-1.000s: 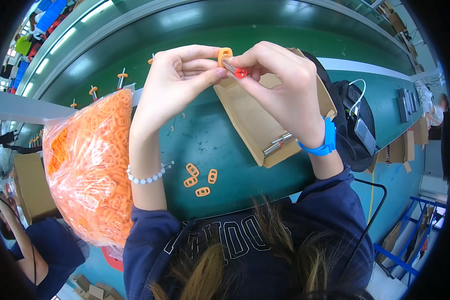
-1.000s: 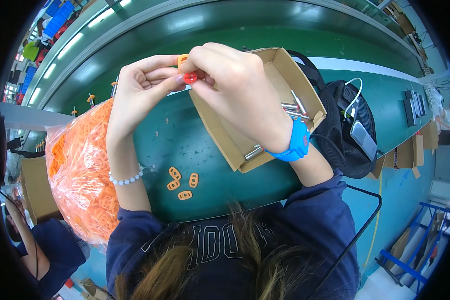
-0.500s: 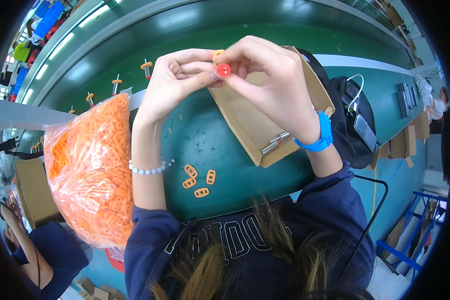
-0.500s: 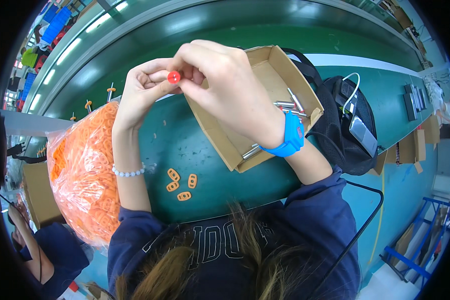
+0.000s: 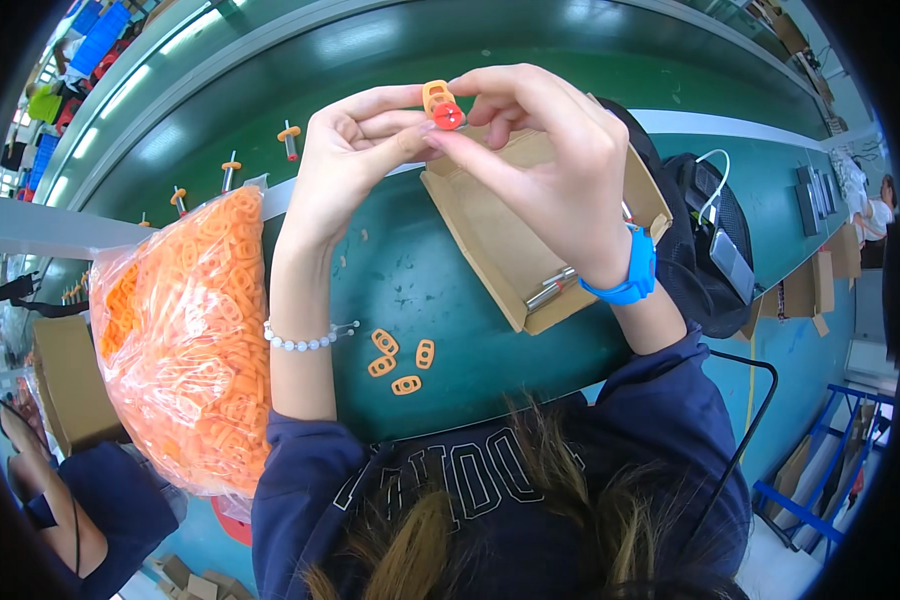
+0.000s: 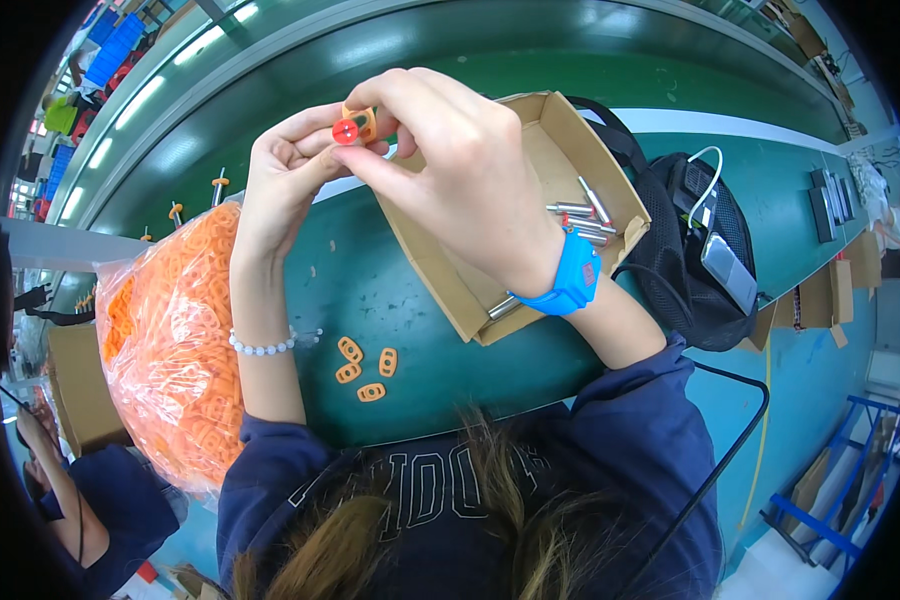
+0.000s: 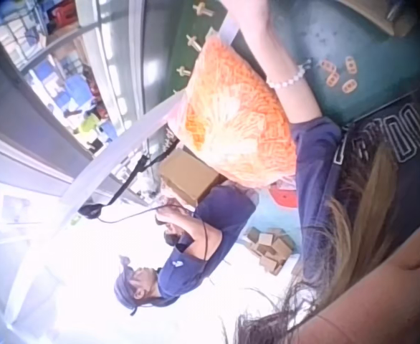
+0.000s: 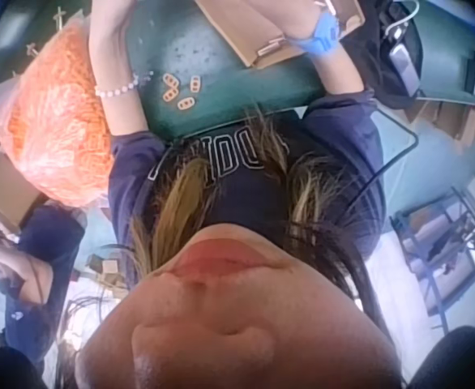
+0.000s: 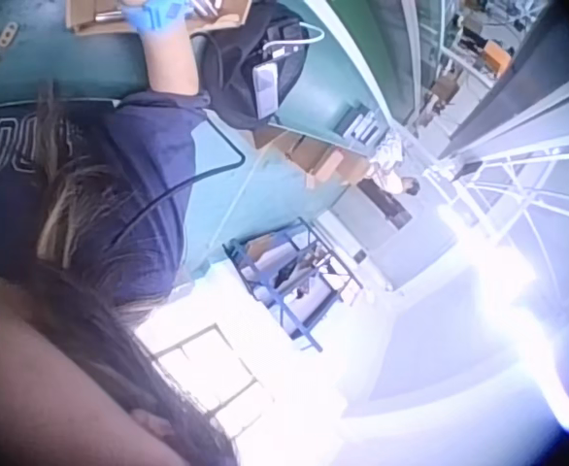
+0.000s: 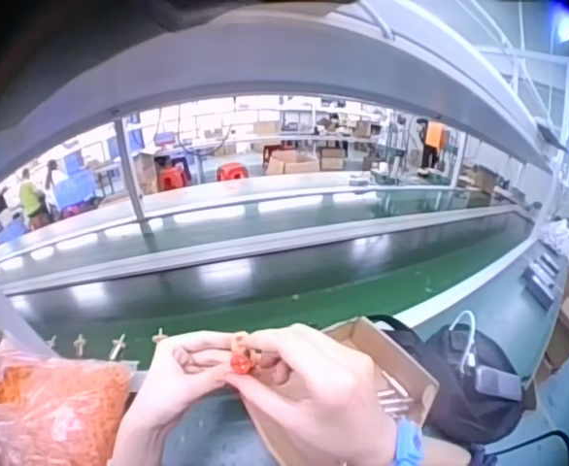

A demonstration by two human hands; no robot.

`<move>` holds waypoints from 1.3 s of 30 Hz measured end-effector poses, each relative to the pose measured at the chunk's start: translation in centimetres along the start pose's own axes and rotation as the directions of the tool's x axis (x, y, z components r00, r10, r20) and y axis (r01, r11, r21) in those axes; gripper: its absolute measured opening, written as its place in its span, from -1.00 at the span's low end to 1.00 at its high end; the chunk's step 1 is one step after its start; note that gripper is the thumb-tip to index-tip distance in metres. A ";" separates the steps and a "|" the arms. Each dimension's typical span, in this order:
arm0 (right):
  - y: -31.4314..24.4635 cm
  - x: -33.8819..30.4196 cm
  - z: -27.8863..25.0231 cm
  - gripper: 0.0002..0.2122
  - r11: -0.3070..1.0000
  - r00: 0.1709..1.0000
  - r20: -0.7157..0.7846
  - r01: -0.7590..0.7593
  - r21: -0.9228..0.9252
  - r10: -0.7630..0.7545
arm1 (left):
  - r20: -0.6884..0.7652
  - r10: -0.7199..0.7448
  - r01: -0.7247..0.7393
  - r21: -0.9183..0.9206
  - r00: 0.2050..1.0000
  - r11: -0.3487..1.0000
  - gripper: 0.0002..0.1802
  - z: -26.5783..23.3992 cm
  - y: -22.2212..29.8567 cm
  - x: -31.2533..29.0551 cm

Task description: The worker is manually attaching orange plastic connectors to silver metal cylindrical components on an industrial assembly line.

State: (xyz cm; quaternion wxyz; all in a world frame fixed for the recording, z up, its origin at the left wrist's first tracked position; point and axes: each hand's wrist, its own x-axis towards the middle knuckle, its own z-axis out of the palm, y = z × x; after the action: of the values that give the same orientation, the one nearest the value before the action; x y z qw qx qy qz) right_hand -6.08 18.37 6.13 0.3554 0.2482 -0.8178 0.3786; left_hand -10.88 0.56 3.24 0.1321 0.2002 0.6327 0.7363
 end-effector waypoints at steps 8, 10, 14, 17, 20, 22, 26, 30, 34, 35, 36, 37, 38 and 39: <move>-0.1 -0.2 0.3 -0.86 0.998 1.000 0.008 -0.003 0.058 0.002 | 0.021 0.026 -0.026 -0.004 0.999 1.000 -0.59 -0.1 -0.1 -0.2; -0.1 -0.1 0.2 -0.87 0.998 1.000 0.014 -0.005 0.056 0.005 | 0.026 0.036 -0.036 0.006 0.999 0.999 -0.60 -0.1 -0.1 -0.3; -0.3 -0.4 0.4 -0.89 0.995 1.000 0.020 -0.009 0.099 0.007 | 0.004 0.060 -0.060 0.002 0.998 0.998 -0.62 -0.2 0.2 -0.4; 0.1 -0.3 0.0 -0.84 0.993 0.998 0.041 -0.052 0.109 0.048 | 0.027 0.040 -0.041 0.058 0.999 0.997 -0.62 -0.4 0.8 -0.2; 1.2 -0.3 -0.4 -0.69 0.994 0.979 0.181 -0.103 0.018 0.098 | -0.005 0.024 -0.021 0.270 1.000 0.963 -0.63 -2.3 1.2 0.1; 2.6 -1.1 -1.1 -0.62 0.988 0.968 0.214 -0.109 -0.109 0.131 | -0.105 0.040 0.019 0.508 0.994 0.861 -0.68 -4.1 1.1 0.8; 4.4 -4.1 -5.1 -0.55 0.888 0.869 0.440 0.001 -0.460 0.227 | -0.207 0.126 0.081 0.768 0.970 0.635 -0.76 -8.1 -2.8 2.5; 5.0 -6.3 -7.1 -0.63 0.821 0.547 0.659 -0.101 -0.562 0.517 | -0.129 0.166 0.022 0.847 0.978 0.531 -0.80 -10.2 -7.0 4.2; 5.8 -8.6 -6.7 -0.72 0.883 0.495 0.742 -0.130 -0.451 0.452 | -0.101 0.214 0.001 0.906 0.972 0.423 -0.84 -9.5 -8.5 4.3; 5.9 -8.8 -6.6 -0.74 0.904 0.490 0.765 -0.146 -0.401 0.419 | -0.105 0.234 0.011 0.929 0.967 0.369 -0.84 -9.5 -8.7 4.2; 5.9 -8.7 -6.4 -0.74 0.907 0.489 0.768 -0.145 -0.396 0.414 | -0.121 0.198 0.047 0.938 0.973 0.342 -0.82 -9.7 -8.8 4.0; 5.9 -8.5 -6.2 -0.75 0.912 0.428 0.806 -0.171 -0.373 0.409 | -0.124 0.197 0.050 0.939 0.973 0.340 -0.82 -9.6 -8.6 3.8; 5.9 -8.4 -6.0 -0.76 0.916 0.365 0.841 -0.197 -0.349 0.399 | -0.131 0.224 0.070 0.963 0.966 0.258 -0.78 -9.4 -8.5 3.4; 5.7 -8.3 -5.8 -0.76 0.919 0.364 0.844 -0.194 -0.344 0.393 | -0.137 0.251 0.094 0.980 0.958 0.175 -0.73 -9.3 -8.3 2.9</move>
State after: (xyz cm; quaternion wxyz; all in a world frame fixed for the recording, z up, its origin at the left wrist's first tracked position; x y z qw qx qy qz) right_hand -2.46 27.53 -0.15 -0.1904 0.2267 -0.9407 0.1655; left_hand -18.23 -4.99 -5.67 -0.1520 0.1694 0.9561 0.1844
